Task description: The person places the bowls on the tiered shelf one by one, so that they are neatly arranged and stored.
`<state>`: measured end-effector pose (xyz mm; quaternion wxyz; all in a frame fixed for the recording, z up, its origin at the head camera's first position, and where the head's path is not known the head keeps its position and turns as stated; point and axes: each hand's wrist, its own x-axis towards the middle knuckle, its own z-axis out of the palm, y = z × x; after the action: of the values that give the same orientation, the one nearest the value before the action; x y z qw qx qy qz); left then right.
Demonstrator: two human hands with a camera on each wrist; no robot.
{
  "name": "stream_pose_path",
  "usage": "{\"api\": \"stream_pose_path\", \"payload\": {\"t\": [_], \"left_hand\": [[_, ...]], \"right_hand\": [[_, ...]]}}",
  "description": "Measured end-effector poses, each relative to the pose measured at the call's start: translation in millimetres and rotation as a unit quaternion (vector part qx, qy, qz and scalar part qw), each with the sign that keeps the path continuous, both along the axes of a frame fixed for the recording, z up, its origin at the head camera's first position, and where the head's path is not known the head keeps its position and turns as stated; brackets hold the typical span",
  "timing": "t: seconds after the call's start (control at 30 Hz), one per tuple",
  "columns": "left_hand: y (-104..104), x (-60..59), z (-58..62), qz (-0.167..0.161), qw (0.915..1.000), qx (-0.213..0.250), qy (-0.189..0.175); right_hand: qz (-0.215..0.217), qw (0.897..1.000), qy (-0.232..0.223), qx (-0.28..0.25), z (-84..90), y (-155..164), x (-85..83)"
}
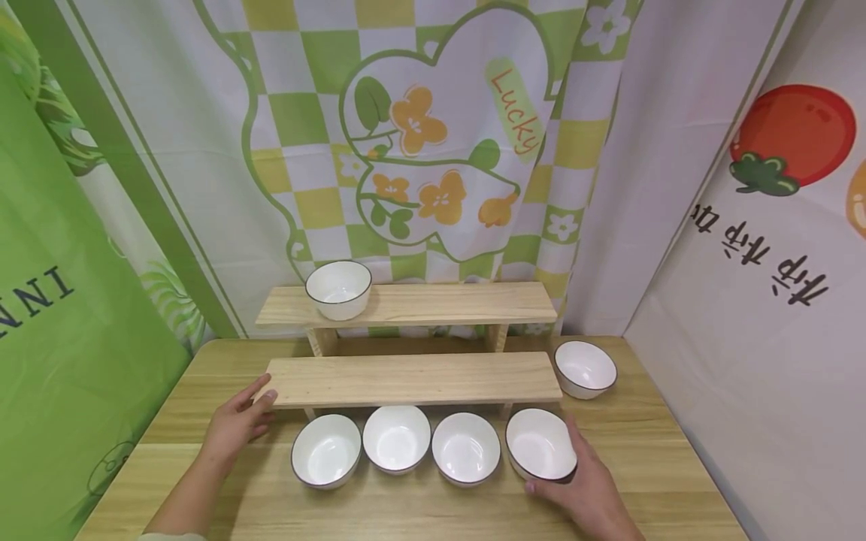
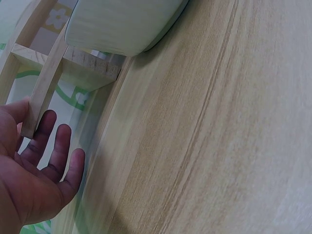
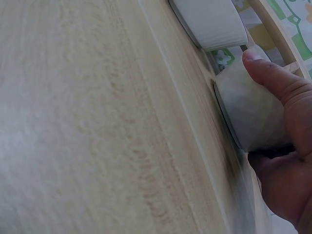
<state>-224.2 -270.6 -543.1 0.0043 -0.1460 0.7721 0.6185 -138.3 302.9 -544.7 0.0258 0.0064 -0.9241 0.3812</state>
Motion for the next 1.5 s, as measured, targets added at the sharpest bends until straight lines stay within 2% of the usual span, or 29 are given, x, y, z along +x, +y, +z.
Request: {"api": "stream_pose_path", "payload": {"t": [0.43,0.77,1.07,1.5], "left_hand": [[1.2,-1.5,-0.9,0.000,1.0000,0.009,0.004],[-0.3,-2.1,-3.0,0.002,1.0000,0.009,0.002],[0.1,-1.6,-2.9,0.002,0.9999,0.014,0.002],[-1.1,-2.0,-3.0,-0.002,0.9999,0.014,-0.001]], "right_hand": [[-0.022,1.000,0.008,-0.001,4.6,6.0,7.7],[-0.019,1.000,0.009,-0.012,17.7,6.4,10.4],[-0.027,1.000,0.007,-0.005,29.6,4.8,5.7],[-0.023,0.999,0.041,-0.024,39.1,-0.2,-5.6]]}}
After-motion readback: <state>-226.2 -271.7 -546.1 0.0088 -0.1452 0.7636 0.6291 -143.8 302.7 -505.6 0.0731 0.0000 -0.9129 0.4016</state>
